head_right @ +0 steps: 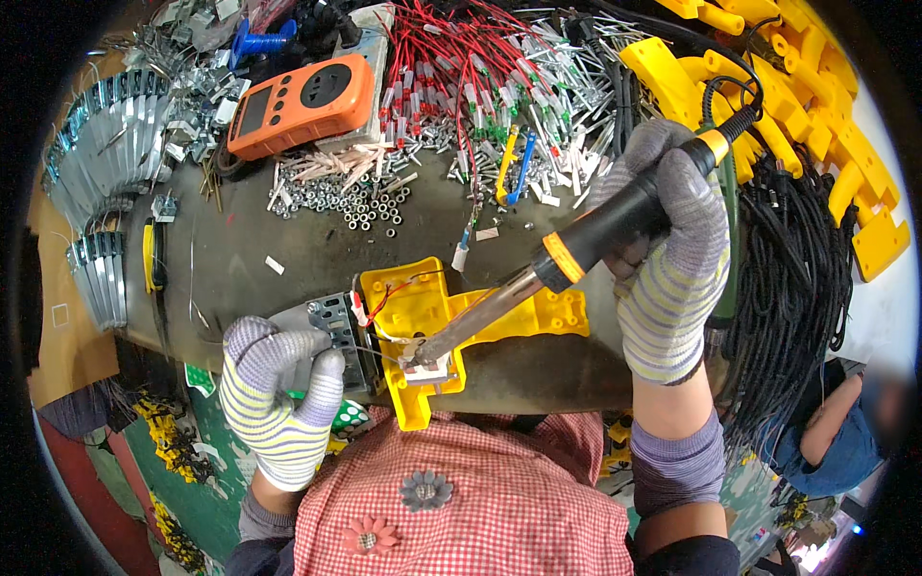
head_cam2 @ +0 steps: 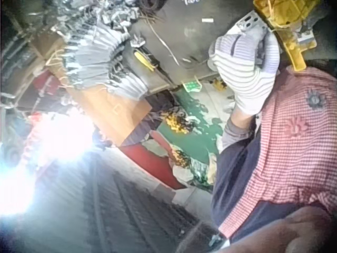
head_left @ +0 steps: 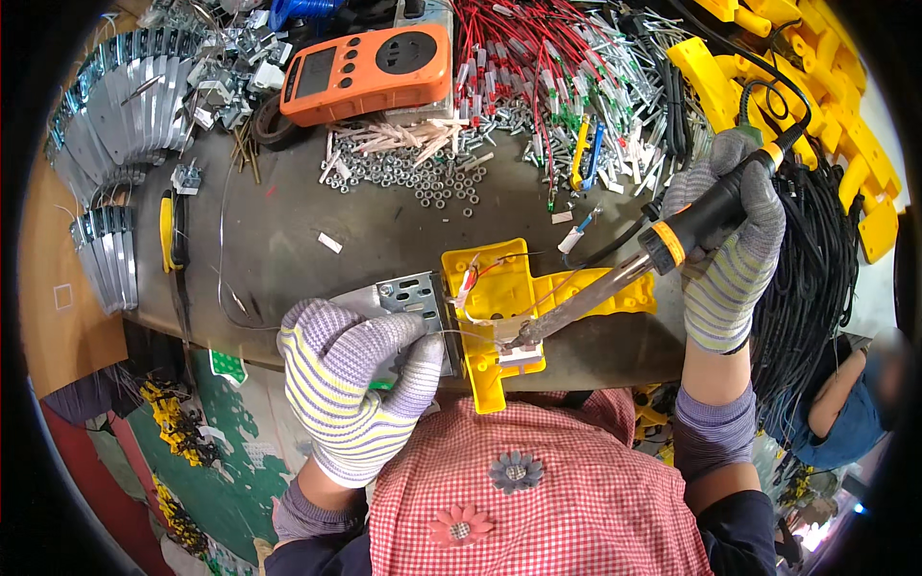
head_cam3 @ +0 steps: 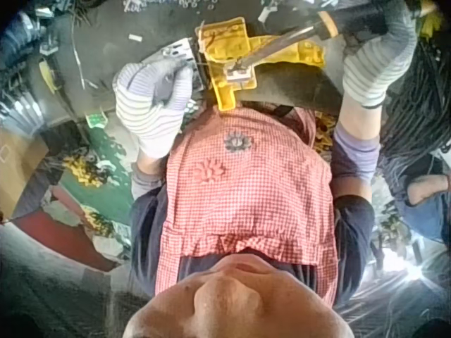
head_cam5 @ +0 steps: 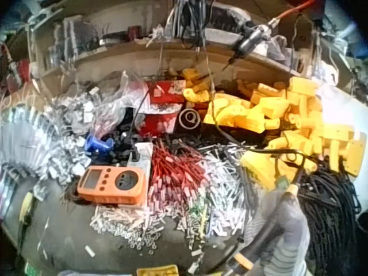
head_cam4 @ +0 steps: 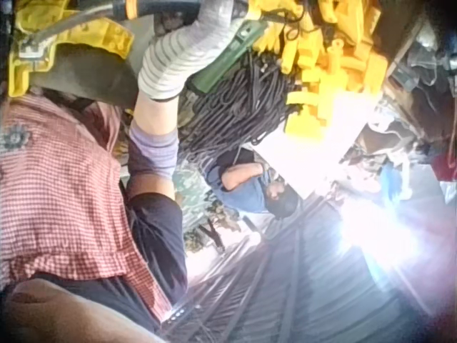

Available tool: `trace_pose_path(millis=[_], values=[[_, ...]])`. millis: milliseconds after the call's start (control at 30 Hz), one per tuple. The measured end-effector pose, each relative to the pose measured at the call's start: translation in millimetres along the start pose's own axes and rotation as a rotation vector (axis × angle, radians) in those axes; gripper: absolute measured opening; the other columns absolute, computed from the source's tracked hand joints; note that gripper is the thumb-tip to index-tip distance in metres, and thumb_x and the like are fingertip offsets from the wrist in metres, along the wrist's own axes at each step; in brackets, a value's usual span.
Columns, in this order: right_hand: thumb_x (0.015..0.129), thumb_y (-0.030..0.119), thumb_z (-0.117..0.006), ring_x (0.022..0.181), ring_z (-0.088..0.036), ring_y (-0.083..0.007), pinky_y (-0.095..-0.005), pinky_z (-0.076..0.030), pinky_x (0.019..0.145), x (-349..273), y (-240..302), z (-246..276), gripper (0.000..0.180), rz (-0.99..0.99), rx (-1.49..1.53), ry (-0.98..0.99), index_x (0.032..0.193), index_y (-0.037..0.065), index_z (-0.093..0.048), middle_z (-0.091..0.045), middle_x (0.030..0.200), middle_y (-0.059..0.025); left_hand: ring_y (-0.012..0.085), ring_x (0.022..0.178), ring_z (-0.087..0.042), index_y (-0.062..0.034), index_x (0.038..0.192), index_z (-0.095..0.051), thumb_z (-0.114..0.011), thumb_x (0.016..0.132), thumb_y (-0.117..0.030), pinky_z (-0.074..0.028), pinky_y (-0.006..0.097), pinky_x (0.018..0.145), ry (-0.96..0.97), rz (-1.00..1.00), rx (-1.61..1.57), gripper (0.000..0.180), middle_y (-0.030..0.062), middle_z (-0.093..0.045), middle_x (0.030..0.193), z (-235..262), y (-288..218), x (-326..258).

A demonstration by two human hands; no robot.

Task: The recorder is assembling and soldering wires into a yellow plastic housing for an electrical device.

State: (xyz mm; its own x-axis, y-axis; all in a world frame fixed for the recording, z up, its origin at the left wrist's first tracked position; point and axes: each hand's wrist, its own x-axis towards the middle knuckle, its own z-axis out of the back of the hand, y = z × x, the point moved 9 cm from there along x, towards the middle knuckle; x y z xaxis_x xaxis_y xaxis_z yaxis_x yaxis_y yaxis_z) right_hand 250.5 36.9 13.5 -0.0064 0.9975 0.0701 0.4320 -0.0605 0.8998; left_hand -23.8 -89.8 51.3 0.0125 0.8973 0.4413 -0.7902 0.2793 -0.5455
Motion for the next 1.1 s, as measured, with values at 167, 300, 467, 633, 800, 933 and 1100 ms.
trace_pose_path(millis=[167,300,467,633,800,933,1100], values=[[0.096,0.031,-0.063,0.057,-0.055,-0.0106,-0.0246,-0.052,0.054,2,-2,-2,0.030,-0.055,0.050,0.129,0.107,0.005,-0.054,-0.053,0.079,-0.0006,0.0231,0.078,-0.059,-0.0171,0.091,-0.073,-0.085,0.071,-0.016,-0.044,0.042,0.086,0.005,0.053,0.041,0.023,0.0002,-0.063,0.083,-1,6,-3],[0.096,0.031,-0.062,0.061,-0.058,-0.0116,-0.0260,-0.054,0.057,0,-1,0,0.031,0.002,-0.005,0.032,0.108,0.004,-0.053,-0.054,0.082,-0.0009,0.0234,0.078,-0.057,-0.0172,0.093,-0.073,-0.085,0.071,-0.017,-0.044,0.044,0.088,0.003,0.024,0.087,0.025,0.0001,-0.061,0.081,-1,5,-3],[0.097,0.033,-0.062,0.060,-0.060,-0.0125,-0.0272,-0.055,0.057,1,1,0,0.033,0.012,-0.025,0.015,0.109,0.004,-0.052,-0.054,0.079,-0.0017,0.0275,0.076,-0.053,-0.0069,0.089,-0.070,-0.083,0.069,-0.008,-0.044,0.040,0.073,0.014,-0.075,0.079,0.024,0.0070,-0.059,0.082,0,-5,0],[0.097,0.030,-0.062,0.066,-0.062,-0.0141,-0.0287,-0.057,0.060,2,-1,3,0.031,-0.031,0.019,0.137,0.110,0.004,-0.052,-0.058,0.091,-0.0033,0.0268,0.077,-0.052,-0.0074,0.089,-0.070,-0.083,0.070,-0.007,-0.044,0.040,0.073,0.042,-0.078,0.077,0.023,0.0066,-0.059,0.082,-1,-6,-2],[0.097,0.030,-0.063,0.071,-0.064,-0.0153,-0.0296,-0.058,0.063,-3,-1,7,0.033,0.015,0.007,-0.012,0.115,0.004,-0.053,-0.059,0.096,-0.0031,0.0261,0.083,-0.057,-0.0083,0.093,-0.070,-0.081,0.072,-0.012,-0.046,0.043,0.079,-0.155,0.153,0.131,0.024,0.0049,-0.063,0.090,13,36,-3],[0.097,0.031,-0.063,0.073,-0.065,-0.0160,-0.0297,-0.058,0.065,-1,-2,6,0.035,0.010,0.034,0.031,0.117,0.004,-0.053,-0.059,0.096,-0.0025,0.0280,0.099,-0.059,-0.0080,0.105,-0.067,-0.081,0.075,-0.018,-0.045,0.043,0.091,-0.155,0.097,0.037,0.034,0.0092,-0.065,0.104,8,21,10],[0.090,0.041,-0.066,0.047,-0.041,-0.0035,-0.0180,-0.032,0.044,0,2,1,0.039,0.050,-0.116,-0.122,0.102,0.005,-0.057,-0.058,0.068,-0.0014,0.0199,0.087,-0.066,-0.0092,0.112,-0.065,-0.080,0.073,-0.005,-0.038,0.043,0.105,0.045,-0.044,0.009,0.041,-0.0018,-0.070,0.083,-25,-5,27]])
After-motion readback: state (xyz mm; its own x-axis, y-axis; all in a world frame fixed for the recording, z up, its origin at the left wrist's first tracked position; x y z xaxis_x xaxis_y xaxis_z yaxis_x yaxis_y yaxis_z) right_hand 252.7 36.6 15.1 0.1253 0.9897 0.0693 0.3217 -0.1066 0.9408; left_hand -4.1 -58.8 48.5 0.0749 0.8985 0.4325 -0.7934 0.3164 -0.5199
